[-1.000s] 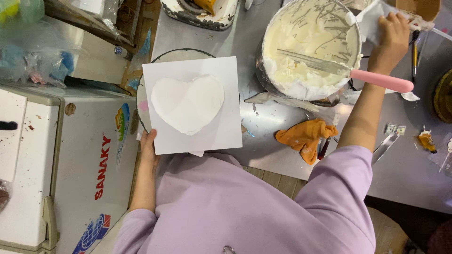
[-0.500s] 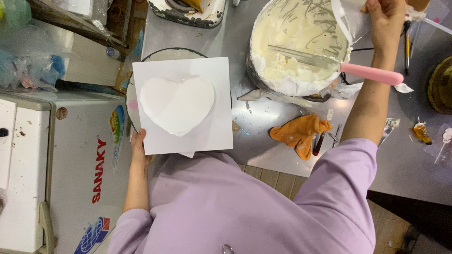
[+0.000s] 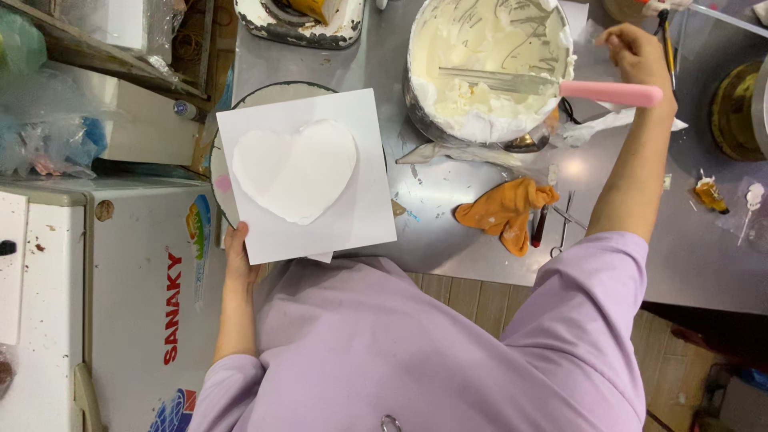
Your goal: The person arranges white heart-shaped paper cutouts on a square base, wipes the surface with an orange cloth, and uses scissors to trim a small piece of material. The person then places the assembled base onto a shelf.
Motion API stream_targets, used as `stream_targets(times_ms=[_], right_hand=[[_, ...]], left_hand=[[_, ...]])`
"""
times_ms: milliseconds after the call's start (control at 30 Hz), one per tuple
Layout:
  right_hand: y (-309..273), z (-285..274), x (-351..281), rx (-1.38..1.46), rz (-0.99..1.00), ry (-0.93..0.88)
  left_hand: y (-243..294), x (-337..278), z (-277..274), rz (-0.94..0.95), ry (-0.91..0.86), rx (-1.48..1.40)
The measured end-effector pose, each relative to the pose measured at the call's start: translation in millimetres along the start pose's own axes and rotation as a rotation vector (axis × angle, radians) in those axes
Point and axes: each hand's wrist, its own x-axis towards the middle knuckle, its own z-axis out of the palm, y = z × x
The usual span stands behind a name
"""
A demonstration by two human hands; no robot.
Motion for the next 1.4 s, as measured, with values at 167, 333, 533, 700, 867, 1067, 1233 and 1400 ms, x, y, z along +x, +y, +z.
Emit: stream_targets(times_ms=[167,333,533,700,867,1067,1233,1400], right_hand=[[23.5,-35.1,-84.2,-0.160,0.019,0.295],[-32.9,-20.4,-138.3,-0.029,0.055,0.433],[-164.7,70.6,-142.6,0.216,-0.114,0.285],[-254.9,98.4,-181.5,0.355,-0.242,0.077],[-339.1,160.6,-173.4,0.397,-0.292,-0.130],[-429.9,241.5,-142.5,0.341,-0.301,-0.248],[-473.4,278.4,-124.3,0.160,-0.420,-0.323],[-472.7,290.1,-113.2,0.113,-0.478,-0.331]], left_hand=[[-9.5,9.7,-7.8,-0.015,-0.004,0.011],[-28.1,20.9,-16.3,0.017,-0.071,-0.013],[-34.1,17.5,-9.4,-0.160,-0.107,-0.094],[-50.0,-15.0,18.5,-0.110,-0.154,0.275],[-63.7,-25.4,15.4,-0.169,-0.248,0.255],[-16.1,-1.0,-19.2,-0.065,-0.106,-0.172],[9.8,-17.8,-6.1,-0.157,-0.183,-0.238],[3.1,-30.0,1.5,-0.188,-0.232,-0.208]])
